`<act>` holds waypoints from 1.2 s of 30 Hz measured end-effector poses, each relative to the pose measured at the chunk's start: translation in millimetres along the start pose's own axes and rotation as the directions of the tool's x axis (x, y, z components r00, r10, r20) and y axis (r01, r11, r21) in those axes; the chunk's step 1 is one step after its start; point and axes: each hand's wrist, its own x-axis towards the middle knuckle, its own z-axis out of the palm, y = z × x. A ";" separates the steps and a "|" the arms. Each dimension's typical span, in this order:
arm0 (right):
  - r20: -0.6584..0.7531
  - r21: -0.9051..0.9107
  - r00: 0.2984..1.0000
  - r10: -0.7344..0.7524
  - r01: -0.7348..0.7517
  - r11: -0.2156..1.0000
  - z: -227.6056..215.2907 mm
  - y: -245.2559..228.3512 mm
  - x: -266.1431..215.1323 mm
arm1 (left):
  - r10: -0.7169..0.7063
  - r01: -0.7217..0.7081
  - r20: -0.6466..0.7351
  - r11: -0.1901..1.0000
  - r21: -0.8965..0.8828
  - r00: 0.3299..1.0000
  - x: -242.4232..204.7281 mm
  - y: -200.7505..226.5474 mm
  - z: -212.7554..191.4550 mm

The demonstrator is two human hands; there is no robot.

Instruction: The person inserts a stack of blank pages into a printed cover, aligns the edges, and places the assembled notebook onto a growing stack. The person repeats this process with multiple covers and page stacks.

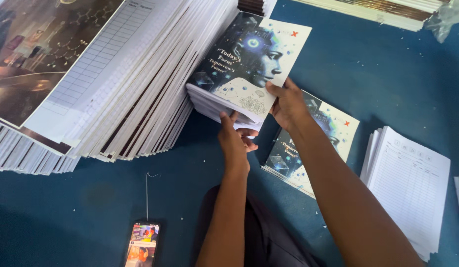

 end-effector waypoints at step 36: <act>-0.041 -0.910 0.987 -0.155 0.027 0.414 16.2 -23.9 -17.6 | 0.221 -0.215 -0.061 0.972 0.097 0.973 11.0 -13.9 -1.6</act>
